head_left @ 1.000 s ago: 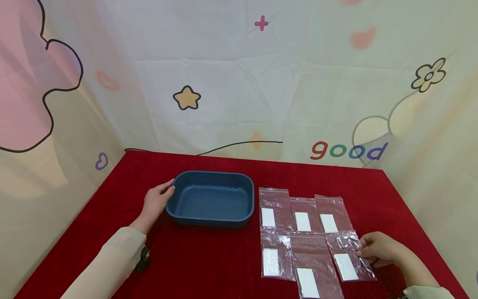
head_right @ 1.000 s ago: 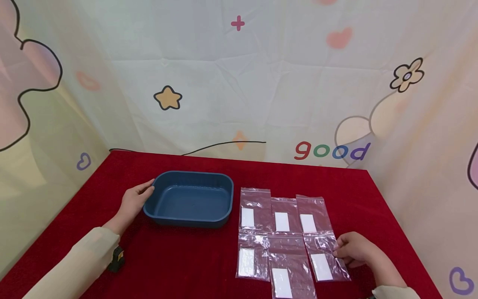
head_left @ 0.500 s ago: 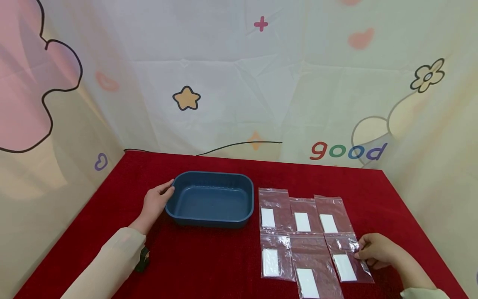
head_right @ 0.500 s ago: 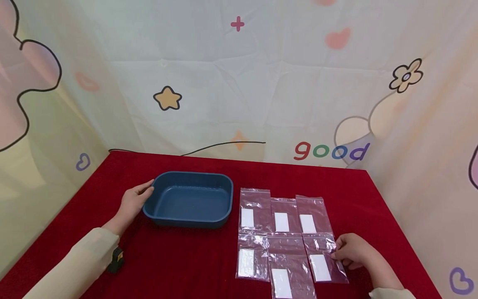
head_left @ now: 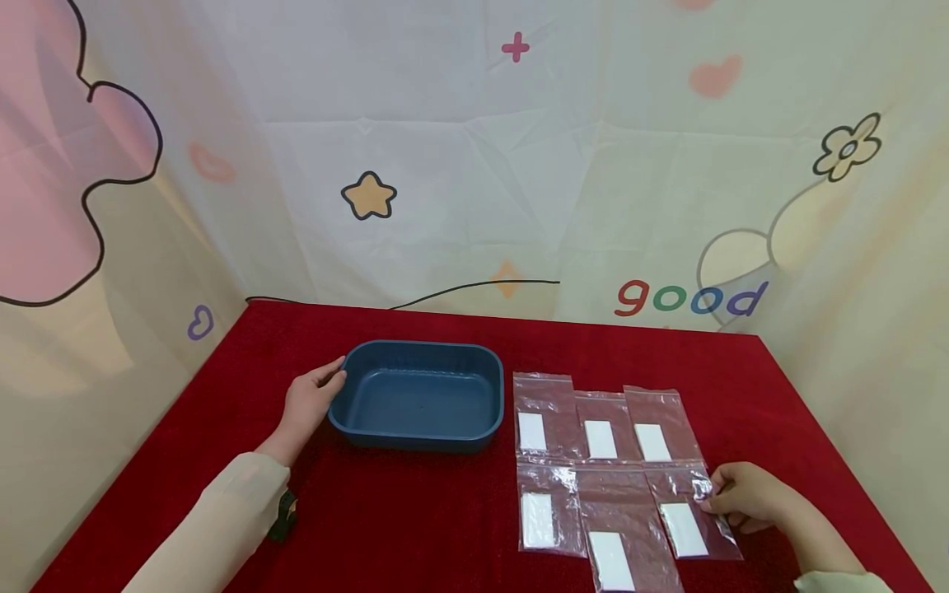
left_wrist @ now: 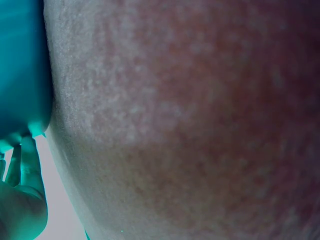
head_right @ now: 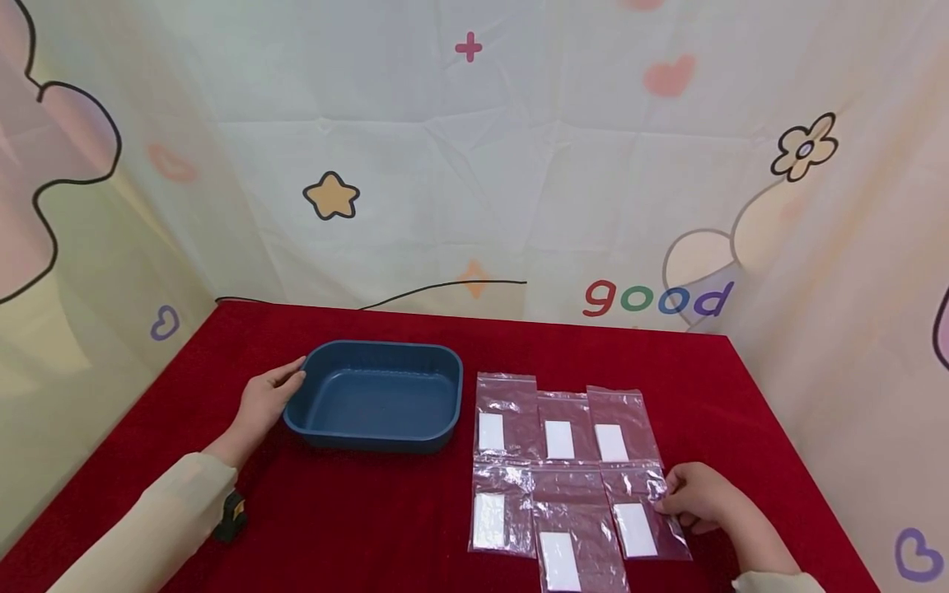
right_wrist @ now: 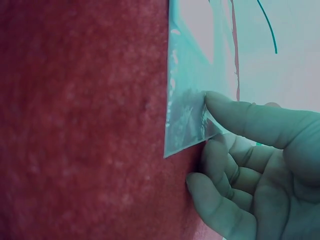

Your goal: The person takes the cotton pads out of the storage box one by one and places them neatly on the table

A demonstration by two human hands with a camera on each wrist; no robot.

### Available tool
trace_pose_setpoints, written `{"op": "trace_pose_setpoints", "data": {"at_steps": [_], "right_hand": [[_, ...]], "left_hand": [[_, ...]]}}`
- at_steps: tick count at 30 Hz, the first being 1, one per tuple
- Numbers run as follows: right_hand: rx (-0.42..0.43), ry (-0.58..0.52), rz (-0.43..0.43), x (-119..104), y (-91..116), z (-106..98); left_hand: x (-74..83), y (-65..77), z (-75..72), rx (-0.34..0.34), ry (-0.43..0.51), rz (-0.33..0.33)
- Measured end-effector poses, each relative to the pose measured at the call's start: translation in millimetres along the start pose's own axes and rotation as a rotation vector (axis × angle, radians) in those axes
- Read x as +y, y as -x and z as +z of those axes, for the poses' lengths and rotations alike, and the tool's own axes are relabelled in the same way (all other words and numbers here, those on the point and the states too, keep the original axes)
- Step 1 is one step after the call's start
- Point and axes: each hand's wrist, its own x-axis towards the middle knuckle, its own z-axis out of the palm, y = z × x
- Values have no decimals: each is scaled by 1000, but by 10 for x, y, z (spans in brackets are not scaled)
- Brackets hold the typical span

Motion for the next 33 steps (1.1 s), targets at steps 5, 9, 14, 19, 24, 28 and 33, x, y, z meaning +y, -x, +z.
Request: {"op": "trace_pose_setpoints", "data": {"at_steps": [5, 9, 14, 19, 24, 28, 33], "right_hand": [[0, -8, 12, -14, 15, 0], [1, -16, 30, -17, 34, -2], [27, -7, 38, 1, 26, 10], [41, 5, 44, 22, 16, 20], [18, 0, 43, 22, 38, -7], [12, -10, 36, -9, 56, -50], [75, 24, -6, -107, 43, -137]], "left_hand": [[5, 1, -2, 3, 0, -5], [18, 4, -2, -4, 3, -6], [23, -9, 0, -2, -7, -6], [12, -16, 2, -2, -12, 6], [-8, -13, -14, -28, -20, 14], [-2, -16, -30, -47, -8, 14], [6, -5, -60, -77, -27, 6]]}}
